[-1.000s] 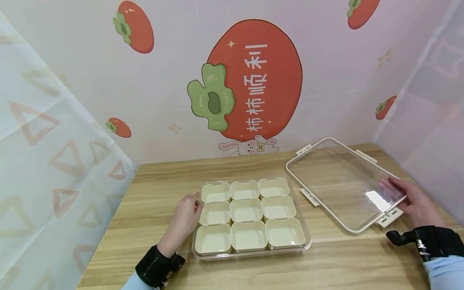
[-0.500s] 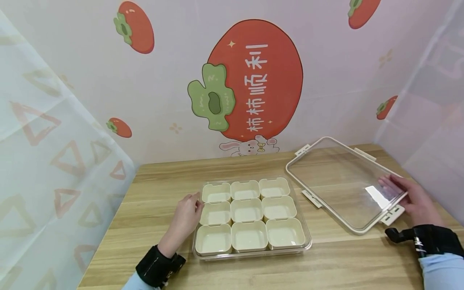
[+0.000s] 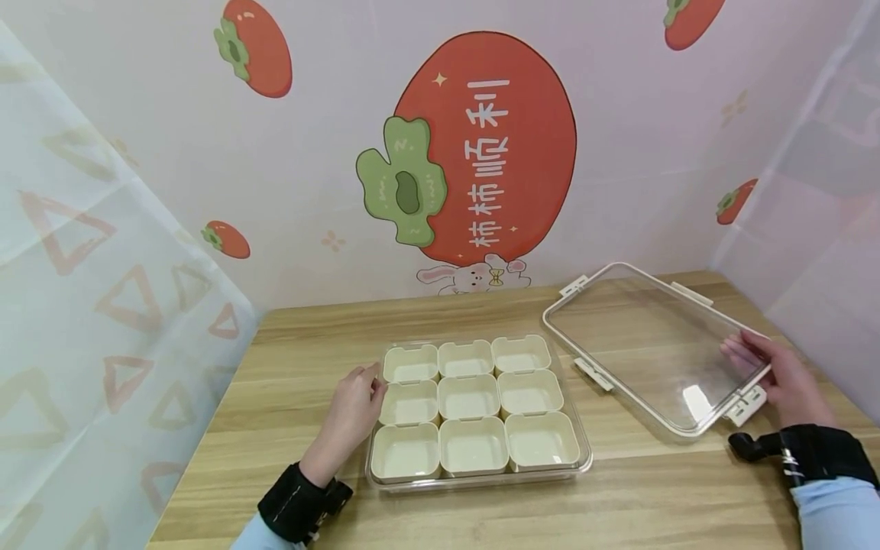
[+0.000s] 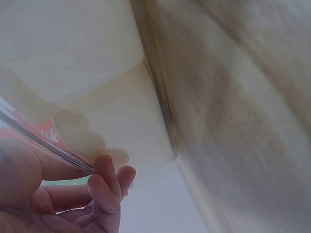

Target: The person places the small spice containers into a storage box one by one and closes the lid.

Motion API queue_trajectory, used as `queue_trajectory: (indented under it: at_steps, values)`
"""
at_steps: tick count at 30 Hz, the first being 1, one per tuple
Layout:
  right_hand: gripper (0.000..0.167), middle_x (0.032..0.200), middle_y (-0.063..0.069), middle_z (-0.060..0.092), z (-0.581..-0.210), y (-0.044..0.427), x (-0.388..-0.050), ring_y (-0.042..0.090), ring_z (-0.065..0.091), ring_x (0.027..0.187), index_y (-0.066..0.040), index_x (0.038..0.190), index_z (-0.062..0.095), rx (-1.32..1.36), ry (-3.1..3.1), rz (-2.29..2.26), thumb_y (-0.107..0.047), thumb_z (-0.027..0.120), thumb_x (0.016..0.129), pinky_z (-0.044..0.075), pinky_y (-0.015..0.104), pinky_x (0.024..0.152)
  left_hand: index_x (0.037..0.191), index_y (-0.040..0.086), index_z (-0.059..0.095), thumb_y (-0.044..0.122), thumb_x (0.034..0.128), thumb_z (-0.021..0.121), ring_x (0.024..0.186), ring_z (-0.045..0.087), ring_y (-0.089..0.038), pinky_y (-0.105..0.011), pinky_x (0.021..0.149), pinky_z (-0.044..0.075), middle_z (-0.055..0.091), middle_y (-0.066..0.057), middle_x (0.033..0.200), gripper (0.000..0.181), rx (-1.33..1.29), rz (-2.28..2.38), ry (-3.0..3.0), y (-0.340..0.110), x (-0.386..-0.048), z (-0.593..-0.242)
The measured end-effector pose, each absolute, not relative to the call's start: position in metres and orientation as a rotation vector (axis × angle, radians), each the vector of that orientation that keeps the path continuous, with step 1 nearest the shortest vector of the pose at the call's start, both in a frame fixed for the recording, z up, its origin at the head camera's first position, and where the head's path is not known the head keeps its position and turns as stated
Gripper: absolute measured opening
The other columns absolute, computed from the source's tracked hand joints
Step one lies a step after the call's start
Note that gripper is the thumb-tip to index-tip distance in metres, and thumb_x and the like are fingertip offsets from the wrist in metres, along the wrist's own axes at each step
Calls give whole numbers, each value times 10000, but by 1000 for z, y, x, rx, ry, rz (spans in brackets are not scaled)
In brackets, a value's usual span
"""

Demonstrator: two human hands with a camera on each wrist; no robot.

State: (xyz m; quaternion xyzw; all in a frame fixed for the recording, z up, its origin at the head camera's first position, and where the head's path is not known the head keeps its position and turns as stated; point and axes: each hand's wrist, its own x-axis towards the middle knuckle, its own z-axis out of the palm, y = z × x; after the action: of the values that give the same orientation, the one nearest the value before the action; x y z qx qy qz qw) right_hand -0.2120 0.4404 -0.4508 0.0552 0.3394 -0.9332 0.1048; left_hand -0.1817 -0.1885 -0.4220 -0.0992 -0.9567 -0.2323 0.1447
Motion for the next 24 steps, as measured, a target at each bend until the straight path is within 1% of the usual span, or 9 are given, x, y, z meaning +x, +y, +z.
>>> queue_trajectory:
  at_steps: [7,12,18,24]
  values:
    - [368,777,186,717,-449,438,-215,288,719,735,20,826,716,293,1013,-2766,-103,415,997,567,325,699,1138,-128,606,22,827,671,600,501,-108,-220,525,413,589,-69,729,351,-294,-639,-2748,-188,-182,-421]
    - [398,795,181,721,-449,438,-216,284,719,751,16,846,725,262,997,-2730,-129,390,1007,566,315,699,1143,-118,607,25,831,670,608,514,-110,-215,527,422,597,-78,749,349,-291,-644,-2758,-189,-181,-421]
    - [375,798,170,724,-442,439,-218,265,722,754,7,850,729,304,969,-2728,-144,420,1000,568,313,699,1154,-114,600,27,840,663,618,527,-112,-217,527,432,605,-89,776,350,-295,-646,-2772,-190,-181,-421]
    - [398,806,180,722,-437,441,-220,267,721,753,14,854,727,277,990,-2713,-151,399,1008,565,298,698,1154,-106,604,39,843,666,620,530,-112,-224,537,437,609,-87,780,349,-294,-634,-2777,-190,-182,-421]
